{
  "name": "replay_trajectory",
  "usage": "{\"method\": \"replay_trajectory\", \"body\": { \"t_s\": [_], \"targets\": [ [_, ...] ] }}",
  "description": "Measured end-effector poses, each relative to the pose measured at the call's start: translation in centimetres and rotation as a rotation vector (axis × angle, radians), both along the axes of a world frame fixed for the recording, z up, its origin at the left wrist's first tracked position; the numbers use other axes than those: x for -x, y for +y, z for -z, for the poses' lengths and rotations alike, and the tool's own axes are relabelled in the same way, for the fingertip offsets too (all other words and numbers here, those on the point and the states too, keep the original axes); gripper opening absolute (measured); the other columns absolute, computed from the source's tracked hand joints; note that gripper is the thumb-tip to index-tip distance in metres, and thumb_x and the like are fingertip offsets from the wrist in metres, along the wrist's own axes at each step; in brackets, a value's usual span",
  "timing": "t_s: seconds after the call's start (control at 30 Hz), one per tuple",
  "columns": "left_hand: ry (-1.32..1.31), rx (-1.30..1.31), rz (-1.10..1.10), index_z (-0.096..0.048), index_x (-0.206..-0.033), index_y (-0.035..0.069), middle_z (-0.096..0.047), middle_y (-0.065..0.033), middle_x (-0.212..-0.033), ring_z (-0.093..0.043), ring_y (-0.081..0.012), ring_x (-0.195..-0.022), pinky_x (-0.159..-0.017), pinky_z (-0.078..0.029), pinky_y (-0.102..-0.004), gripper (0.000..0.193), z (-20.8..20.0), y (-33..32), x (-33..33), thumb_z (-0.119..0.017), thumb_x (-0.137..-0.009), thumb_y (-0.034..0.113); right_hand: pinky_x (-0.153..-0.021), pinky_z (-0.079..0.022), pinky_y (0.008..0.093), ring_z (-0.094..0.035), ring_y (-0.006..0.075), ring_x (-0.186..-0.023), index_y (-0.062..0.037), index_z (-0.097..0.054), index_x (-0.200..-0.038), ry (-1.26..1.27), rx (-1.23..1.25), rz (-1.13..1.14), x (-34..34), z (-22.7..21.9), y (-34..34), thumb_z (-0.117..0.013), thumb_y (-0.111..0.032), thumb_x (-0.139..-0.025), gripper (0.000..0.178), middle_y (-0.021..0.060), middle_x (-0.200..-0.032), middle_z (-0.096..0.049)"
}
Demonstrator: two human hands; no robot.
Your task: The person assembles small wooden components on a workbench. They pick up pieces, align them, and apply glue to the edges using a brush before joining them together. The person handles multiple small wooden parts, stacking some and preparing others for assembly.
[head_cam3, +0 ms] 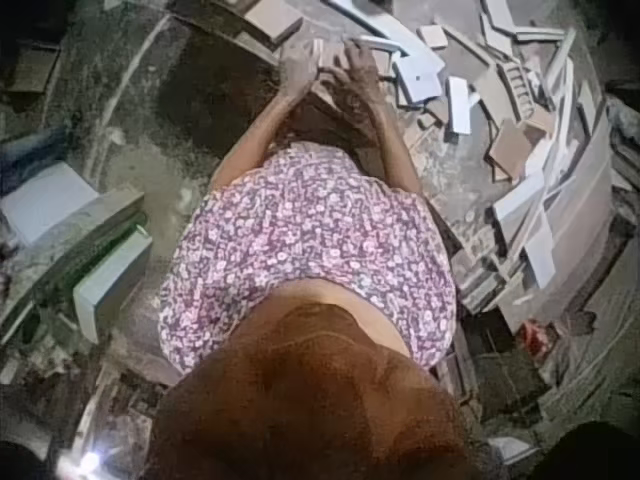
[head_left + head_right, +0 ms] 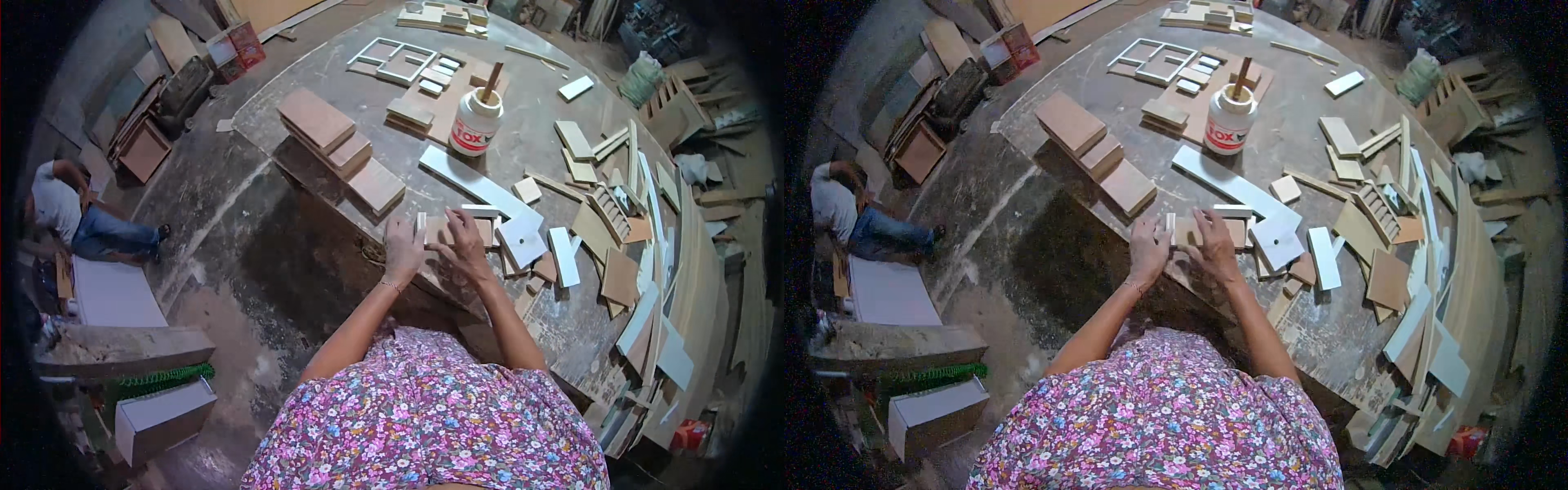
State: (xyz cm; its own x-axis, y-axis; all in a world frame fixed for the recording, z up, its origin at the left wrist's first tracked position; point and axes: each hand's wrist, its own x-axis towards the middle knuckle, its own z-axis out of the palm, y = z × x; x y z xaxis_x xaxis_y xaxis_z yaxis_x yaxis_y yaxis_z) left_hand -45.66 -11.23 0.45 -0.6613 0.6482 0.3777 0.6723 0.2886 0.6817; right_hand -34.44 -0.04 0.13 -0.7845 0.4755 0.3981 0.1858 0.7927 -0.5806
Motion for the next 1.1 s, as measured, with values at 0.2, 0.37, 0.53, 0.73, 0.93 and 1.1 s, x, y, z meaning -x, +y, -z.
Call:
{"method": "replay_trajectory", "body": {
  "t_s": [0.2,0.37,0.53,0.73,0.93,1.1],
  "targets": [
    [-0.09,-0.031,0.155,-0.057,-0.096,-0.003,-0.05,-0.0182,-0.093,-0.05,-0.0351,-0.089,-0.08,-0.041,-0.0419,0.023,-0.6,4.1,-2.8,-0.058,-0.075,0.008,-0.069,-0.051,0.0356,-0.06,0.029,-0.087,-0.0011,-0.052,-0.115,0.056,0.102,0.184,-3.9,-0.3,1.8,-0.068,-0.011,-0.072,0.047,0.0179,-0.095,-0.061],
    [-0.074,0.051,0.271,-0.058,-0.097,-0.002,-0.053,-0.0167,-0.093,-0.051,-0.0326,-0.09,-0.078,-0.042,-0.0405,0.026,0.9,6.3,-4.5,-0.057,-0.073,0.007,-0.08,-0.043,0.0404,-0.055,0.0321,-0.087,-0.0002,-0.055,-0.106,0.074,-0.142,0.159,-5.5,-0.2,3.1,-0.063,-0.008,-0.071,0.036,0.017,-0.088,-0.058],
    [0.075,0.167,0.201,-0.059,-0.095,0.008,-0.056,-0.0082,-0.101,-0.05,-0.0274,-0.095,-0.081,-0.036,-0.0406,0.022,2.2,8.0,-5.2,-0.056,-0.075,0.016,-0.085,-0.041,0.0409,-0.052,0.0334,-0.094,-0.0005,-0.055,-0.105,-0.01,-0.154,0.197,-7.2,0.2,5.4,-0.061,-0.009,-0.074,0.033,0.0177,-0.095,-0.056],
    [0.125,0.179,0.158,-0.061,-0.098,0.009,-0.055,-0.0051,-0.11,-0.048,-0.0241,-0.1,-0.083,-0.034,-0.0402,0.025,2.9,9.4,-6.0,-0.056,-0.074,0.014,-0.074,-0.047,0.0392,-0.058,0.0344,-0.085,0.0001,-0.05,-0.113,-0.079,-0.087,0.145,-7.7,0.6,7.3,-0.057,-0.012,-0.078,0.037,0.0208,-0.097,-0.058],
    [0.146,0.177,0.127,-0.06,-0.107,0.01,-0.05,-0.0075,-0.116,-0.043,-0.0269,-0.11,-0.087,-0.03,-0.0456,0.034,2.6,9.7,-6.3,-0.061,-0.073,0.013,-0.06,-0.046,0.0449,-0.058,0.037,-0.067,0.002,-0.051,-0.095,-0.248,-0.151,0.208,-6.3,1.2,7.2,-0.05,-0.01,-0.078,0.021,0.02,-0.071,-0.059],
    [0.165,0.238,0.046,-0.062,-0.105,0.016,-0.044,-0.0132,-0.122,-0.034,-0.0323,-0.118,-0.089,-0.025,-0.0504,0.031,2.3,9.3,-7.3,-0.062,-0.074,0.015,-0.06,-0.047,0.0453,-0.059,0.0381,-0.067,0.0032,-0.052,-0.099,-0.345,-0.025,0.282,-6.1,-0.4,7.1,-0.059,-0.008,-0.069,0.032,0.0239,-0.071,-0.058]
  ]
}}
